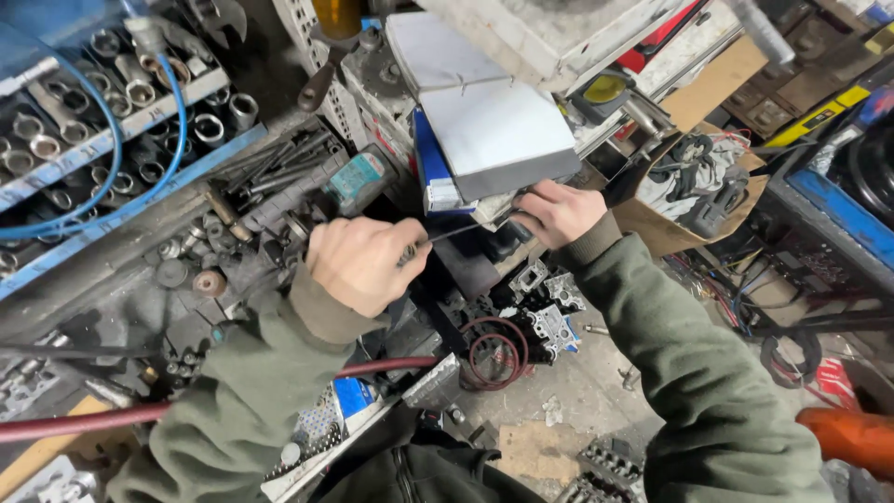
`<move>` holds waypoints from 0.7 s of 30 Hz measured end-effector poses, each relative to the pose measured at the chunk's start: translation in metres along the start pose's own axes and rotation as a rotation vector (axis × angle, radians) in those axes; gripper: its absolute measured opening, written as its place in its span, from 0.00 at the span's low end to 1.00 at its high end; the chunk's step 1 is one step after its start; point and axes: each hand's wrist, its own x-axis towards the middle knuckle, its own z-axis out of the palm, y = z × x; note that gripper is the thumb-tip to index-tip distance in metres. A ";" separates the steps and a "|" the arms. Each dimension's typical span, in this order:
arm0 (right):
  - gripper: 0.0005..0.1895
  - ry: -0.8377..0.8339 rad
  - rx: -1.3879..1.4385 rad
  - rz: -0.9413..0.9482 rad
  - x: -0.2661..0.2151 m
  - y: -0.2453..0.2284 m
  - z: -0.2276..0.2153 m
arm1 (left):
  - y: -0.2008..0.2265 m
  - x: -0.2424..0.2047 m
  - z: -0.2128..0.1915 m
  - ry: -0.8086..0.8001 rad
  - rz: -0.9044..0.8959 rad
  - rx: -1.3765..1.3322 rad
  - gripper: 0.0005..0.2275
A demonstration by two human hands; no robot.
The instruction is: The person works at a cluttered workshop bench with a disassembled engine cylinder head. They pick up valve springs and small parts, thread them onto a long rod, then carry the parts to a bench-mounted wire wheel grinder and hold them against the spinning brush to clean them.
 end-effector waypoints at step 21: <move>0.19 0.102 0.012 -0.237 -0.012 -0.001 0.007 | -0.029 -0.056 0.107 0.085 -0.291 -0.431 0.07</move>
